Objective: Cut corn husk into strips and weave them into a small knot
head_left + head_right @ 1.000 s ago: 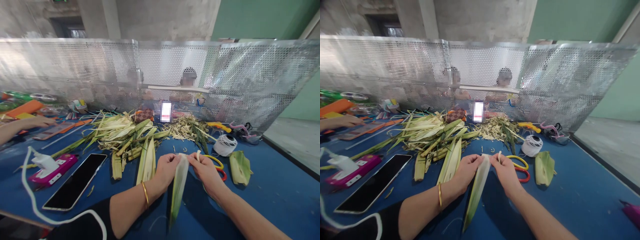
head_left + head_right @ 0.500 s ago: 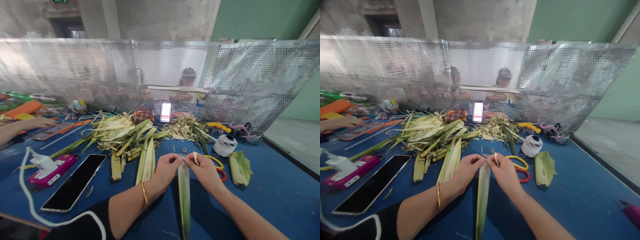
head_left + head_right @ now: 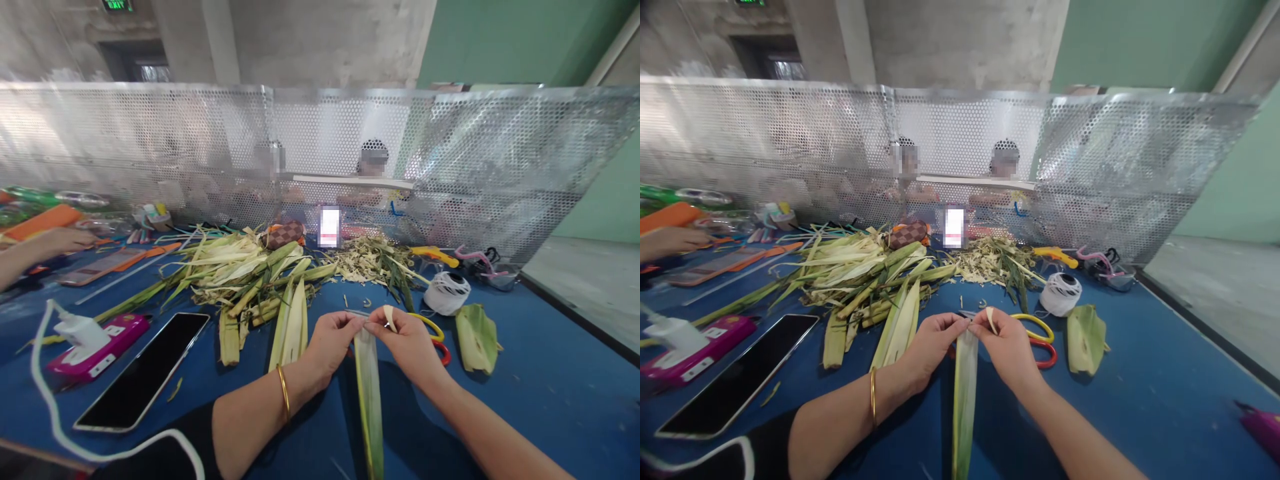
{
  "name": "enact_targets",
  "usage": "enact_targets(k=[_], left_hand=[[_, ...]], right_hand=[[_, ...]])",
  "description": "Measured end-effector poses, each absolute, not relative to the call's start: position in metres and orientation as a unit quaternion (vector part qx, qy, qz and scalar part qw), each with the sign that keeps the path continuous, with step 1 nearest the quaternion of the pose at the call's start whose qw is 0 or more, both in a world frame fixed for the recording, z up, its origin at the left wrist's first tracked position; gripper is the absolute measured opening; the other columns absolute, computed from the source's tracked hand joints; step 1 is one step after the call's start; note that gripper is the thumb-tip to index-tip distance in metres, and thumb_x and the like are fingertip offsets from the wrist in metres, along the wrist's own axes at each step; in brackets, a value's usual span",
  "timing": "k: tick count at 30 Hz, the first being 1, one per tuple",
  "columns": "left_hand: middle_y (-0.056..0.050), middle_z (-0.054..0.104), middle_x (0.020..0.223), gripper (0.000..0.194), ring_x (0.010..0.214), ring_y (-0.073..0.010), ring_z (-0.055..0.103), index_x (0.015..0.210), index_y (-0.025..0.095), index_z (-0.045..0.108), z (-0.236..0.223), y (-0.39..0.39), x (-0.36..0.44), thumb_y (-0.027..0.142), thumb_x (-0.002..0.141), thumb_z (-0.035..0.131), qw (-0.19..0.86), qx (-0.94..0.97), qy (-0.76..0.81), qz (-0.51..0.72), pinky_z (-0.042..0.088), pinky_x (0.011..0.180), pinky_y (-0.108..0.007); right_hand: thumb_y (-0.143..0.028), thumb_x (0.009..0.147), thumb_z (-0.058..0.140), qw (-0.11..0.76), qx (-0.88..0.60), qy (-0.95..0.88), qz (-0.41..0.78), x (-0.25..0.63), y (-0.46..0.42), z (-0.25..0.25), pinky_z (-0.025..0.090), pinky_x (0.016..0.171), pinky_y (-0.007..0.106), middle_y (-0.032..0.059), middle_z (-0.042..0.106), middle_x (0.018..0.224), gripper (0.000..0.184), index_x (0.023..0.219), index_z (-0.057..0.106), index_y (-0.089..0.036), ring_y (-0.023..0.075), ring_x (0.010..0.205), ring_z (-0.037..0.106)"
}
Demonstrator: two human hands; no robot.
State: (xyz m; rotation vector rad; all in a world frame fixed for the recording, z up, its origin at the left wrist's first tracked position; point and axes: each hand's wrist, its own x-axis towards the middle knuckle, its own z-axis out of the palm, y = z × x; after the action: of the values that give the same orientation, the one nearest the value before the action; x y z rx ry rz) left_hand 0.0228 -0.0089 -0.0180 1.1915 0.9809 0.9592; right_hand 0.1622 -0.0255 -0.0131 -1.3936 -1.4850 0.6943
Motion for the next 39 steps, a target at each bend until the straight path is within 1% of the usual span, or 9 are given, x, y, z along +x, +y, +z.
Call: enact_targets(k=[7,12,18,21,25,29,31,35,39], left_hand=[[0.002,0.053,0.059,0.027,0.055,-0.0097,0.043,0.068,0.014,0.061,-0.019,-0.008,0.023,0.041,0.071,0.06,0.59,0.541,0.419,0.429,0.035,0.049,-0.021],[0.002,0.052,0.06,0.025,0.056,-0.0103,0.043,0.069,0.014,0.063,-0.017,-0.008,0.023,0.038,0.072,0.059,0.561,0.565,0.426,0.43,0.034,0.049,-0.022],[0.002,0.052,0.058,0.022,0.056,-0.0097,0.042,0.066,0.014,0.062,-0.018,-0.008,0.022,0.033,0.074,0.057,0.54,0.586,0.424,0.43,0.034,0.053,-0.022],[0.002,0.052,0.059,0.021,0.056,-0.0097,0.041,0.065,0.015,0.062,-0.02,-0.008,0.022,0.032,0.074,0.056,0.534,0.589,0.424,0.433,0.034,0.054,-0.022],[0.003,0.051,0.059,0.02,0.056,-0.0094,0.041,0.064,0.015,0.061,-0.02,-0.008,0.022,0.032,0.074,0.056,0.534,0.591,0.414,0.44,0.033,0.054,-0.022],[0.003,0.05,0.058,0.019,0.055,-0.0088,0.04,0.063,0.015,0.059,-0.018,-0.009,0.022,0.03,0.074,0.056,0.551,0.58,0.403,0.444,0.034,0.054,-0.022],[0.003,0.051,0.059,0.02,0.055,-0.0092,0.041,0.065,0.015,0.06,-0.018,-0.009,0.022,0.033,0.075,0.056,0.562,0.568,0.406,0.444,0.034,0.053,-0.022],[0.0,0.057,0.065,0.023,0.06,-0.0112,0.046,0.07,0.015,0.064,-0.018,-0.009,0.022,0.037,0.075,0.057,0.535,0.57,0.425,0.456,0.037,0.054,-0.022],[0.0,0.057,0.066,0.022,0.061,-0.0115,0.047,0.07,0.016,0.063,-0.017,-0.01,0.022,0.037,0.075,0.057,0.527,0.572,0.432,0.457,0.038,0.055,-0.022]], right_hand=[[-0.04,0.063,0.065,0.495,-0.576,-0.552,0.344,0.161,-0.026,-0.011,0.036,0.054,0.025,-0.0016,0.054,0.058,0.022,0.064,0.061,-0.019,0.0134,0.057,0.043],[-0.038,0.062,0.065,0.493,-0.572,-0.566,0.332,0.164,-0.025,-0.011,0.034,0.055,0.026,-0.0014,0.054,0.059,0.02,0.064,0.061,-0.019,0.0141,0.059,0.044],[-0.038,0.066,0.063,0.471,-0.546,-0.598,0.35,0.167,-0.023,-0.013,0.032,0.054,0.025,-0.0033,0.047,0.057,0.02,0.062,0.056,-0.019,0.0126,0.057,0.039],[-0.037,0.071,0.058,0.456,-0.545,-0.623,0.326,0.167,-0.023,-0.015,0.031,0.052,0.025,-0.0039,0.044,0.057,0.02,0.063,0.053,-0.02,0.0124,0.056,0.038],[-0.033,0.076,0.054,0.445,-0.55,-0.652,0.271,0.166,-0.026,-0.016,0.031,0.052,0.024,-0.0043,0.044,0.056,0.017,0.065,0.051,-0.02,0.0126,0.055,0.039],[-0.032,0.078,0.053,0.456,-0.533,-0.678,0.22,0.165,-0.03,-0.014,0.033,0.054,0.024,-0.0034,0.046,0.059,0.018,0.066,0.051,-0.02,0.0133,0.058,0.041],[-0.033,0.079,0.053,0.462,-0.533,-0.676,0.214,0.163,-0.031,-0.014,0.034,0.055,0.024,-0.0028,0.048,0.061,0.018,0.067,0.052,-0.02,0.0134,0.058,0.041],[-0.04,0.075,0.06,0.48,-0.56,-0.614,0.282,0.159,-0.031,-0.014,0.036,0.053,0.024,-0.0016,0.054,0.062,0.022,0.071,0.058,-0.019,0.0131,0.056,0.044],[-0.044,0.067,0.067,0.507,-0.579,-0.55,0.325,0.156,-0.03,-0.015,0.035,0.049,0.024,-0.0022,0.053,0.057,0.028,0.065,0.057,-0.018,0.0123,0.052,0.043]])
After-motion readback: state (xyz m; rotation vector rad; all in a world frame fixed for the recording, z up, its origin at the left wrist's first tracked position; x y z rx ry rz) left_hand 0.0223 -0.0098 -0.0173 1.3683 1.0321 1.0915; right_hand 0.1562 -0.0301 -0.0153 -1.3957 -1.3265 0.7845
